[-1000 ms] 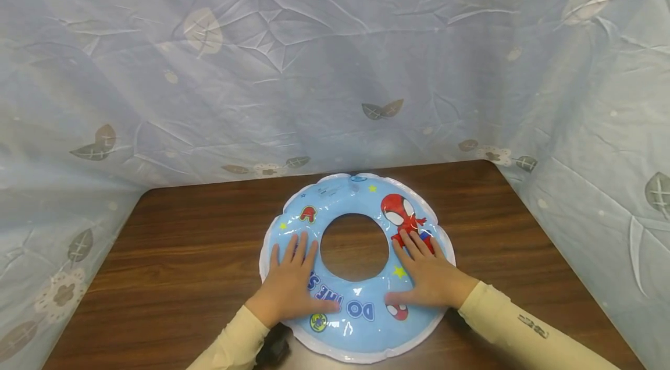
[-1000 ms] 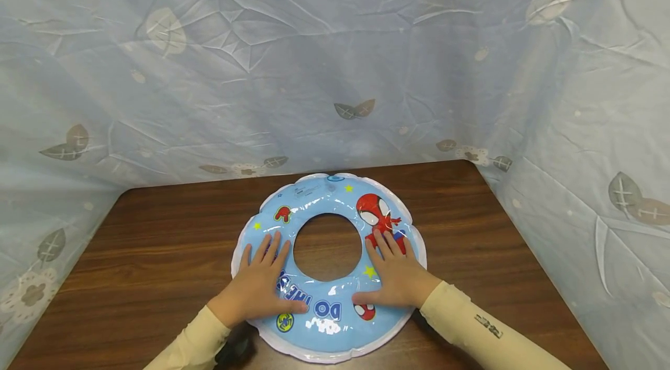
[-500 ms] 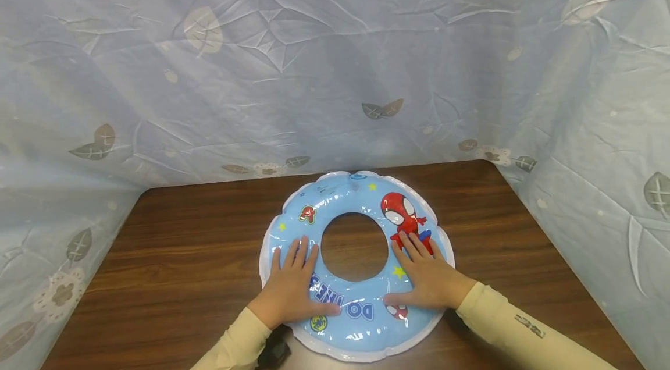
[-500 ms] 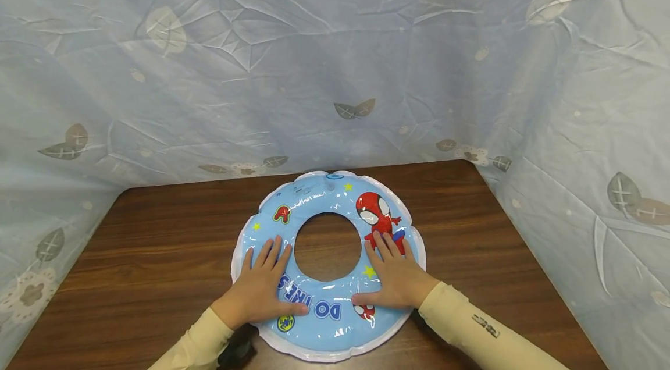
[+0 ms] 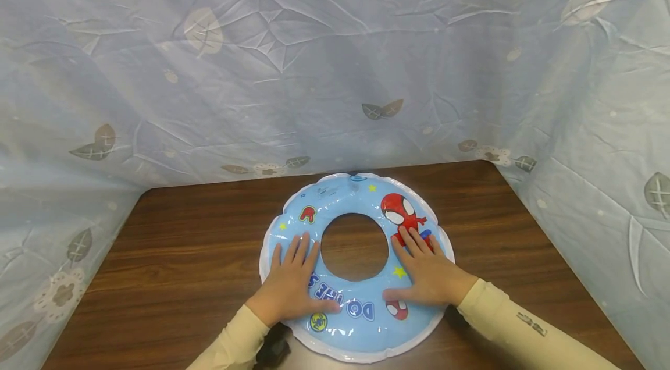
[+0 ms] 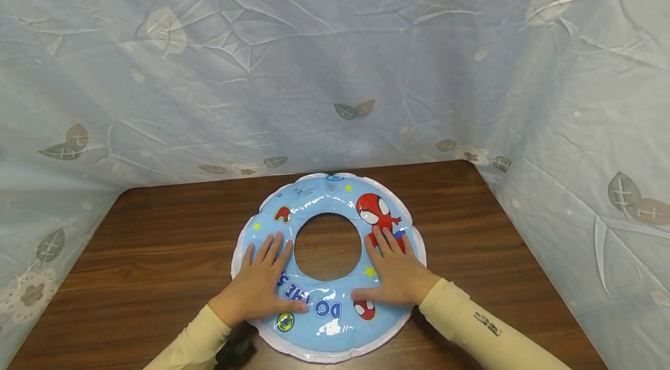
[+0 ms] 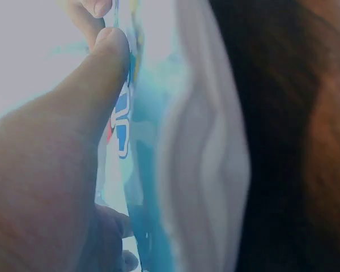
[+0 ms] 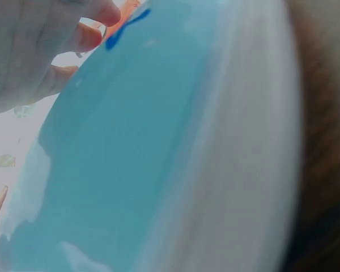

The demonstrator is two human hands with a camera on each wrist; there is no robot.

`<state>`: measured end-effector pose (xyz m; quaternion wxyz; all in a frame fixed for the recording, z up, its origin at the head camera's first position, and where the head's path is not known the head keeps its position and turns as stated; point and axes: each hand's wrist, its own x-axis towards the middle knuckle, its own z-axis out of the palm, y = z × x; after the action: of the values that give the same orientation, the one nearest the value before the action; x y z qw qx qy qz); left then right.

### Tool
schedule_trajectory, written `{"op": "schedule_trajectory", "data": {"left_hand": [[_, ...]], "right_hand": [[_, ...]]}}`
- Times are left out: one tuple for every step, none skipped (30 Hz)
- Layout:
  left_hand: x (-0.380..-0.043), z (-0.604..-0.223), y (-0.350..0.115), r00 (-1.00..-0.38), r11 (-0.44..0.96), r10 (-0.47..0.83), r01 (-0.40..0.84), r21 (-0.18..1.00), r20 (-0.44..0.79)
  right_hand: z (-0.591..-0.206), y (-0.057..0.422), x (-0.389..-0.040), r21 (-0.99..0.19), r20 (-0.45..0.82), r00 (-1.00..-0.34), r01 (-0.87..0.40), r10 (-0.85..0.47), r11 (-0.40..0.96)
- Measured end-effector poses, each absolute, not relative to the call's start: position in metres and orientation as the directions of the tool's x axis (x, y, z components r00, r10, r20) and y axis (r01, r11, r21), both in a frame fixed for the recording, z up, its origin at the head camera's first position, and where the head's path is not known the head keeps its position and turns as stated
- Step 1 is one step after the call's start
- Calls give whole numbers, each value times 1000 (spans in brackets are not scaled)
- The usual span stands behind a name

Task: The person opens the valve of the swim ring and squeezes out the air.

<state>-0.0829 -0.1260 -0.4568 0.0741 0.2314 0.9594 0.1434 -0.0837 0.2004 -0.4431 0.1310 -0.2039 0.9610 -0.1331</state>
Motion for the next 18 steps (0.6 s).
{"op": "schedule_trajectory", "data": {"left_hand": [[-84,-457,-126,-881,851,467,425,309,-76],[-85,-457,-126,-880,851,468,426,306,-77],[-86,-457,-126,-881,852,468,427,304,-73],[-87,-457,-127,-882,853,465,424,304,-72],[-89,-457,-127,-884,854,463,423,303,-70],[-90,-458,-128,-885,856,461,422,299,-68],[-91,-459,-128,-886,858,458,421,296,-67],[-92,-459,-129,-888,859,456,419,293,-67],[-93,-459,-129,-889,859,454,418,295,-65],[-94,-460,-130,-889,860,453,416,296,-69],[-95,-460,-130,-888,860,454,415,297,-71],[-95,-461,-130,-888,860,454,415,297,-74],[-96,-461,-130,-887,860,455,415,298,-76],[-96,-462,-130,-887,859,456,416,299,-76],[-96,-462,-130,-887,859,456,416,298,-75],[-96,-462,-130,-887,859,456,417,298,-74],[-95,-463,-130,-887,859,456,418,294,-72],[-95,-463,-130,-887,860,456,419,293,-69]], "right_hand": [[-443,200,-84,-313,-198,-881,-358,-429,880],[-442,199,-85,-319,-198,-880,-359,-432,877],[-442,199,-85,-326,-198,-878,-359,-435,874],[-442,199,-85,-331,-199,-877,-359,-437,873],[-443,198,-85,-335,-201,-876,-359,-438,871],[-443,198,-86,-338,-201,-876,-359,-439,870],[-444,198,-86,-337,-202,-876,-358,-438,871],[-445,198,-86,-334,-203,-877,-356,-436,872],[-445,198,-87,-333,-205,-878,-353,-433,874],[-446,199,-87,-332,-207,-879,-350,-430,876],[-447,199,-88,-332,-209,-880,-346,-426,877],[-448,199,-88,-333,-212,-880,-343,-424,878],[-448,199,-88,-334,-213,-880,-342,-424,878],[-449,199,-88,-335,-214,-880,-342,-424,878],[-450,199,-89,-336,-215,-879,-342,-425,878],[-450,198,-89,-335,-215,-879,-344,-427,877],[-451,198,-89,-335,-214,-878,-345,-427,877],[-452,198,-89,-333,-213,-878,-347,-429,877]]}}
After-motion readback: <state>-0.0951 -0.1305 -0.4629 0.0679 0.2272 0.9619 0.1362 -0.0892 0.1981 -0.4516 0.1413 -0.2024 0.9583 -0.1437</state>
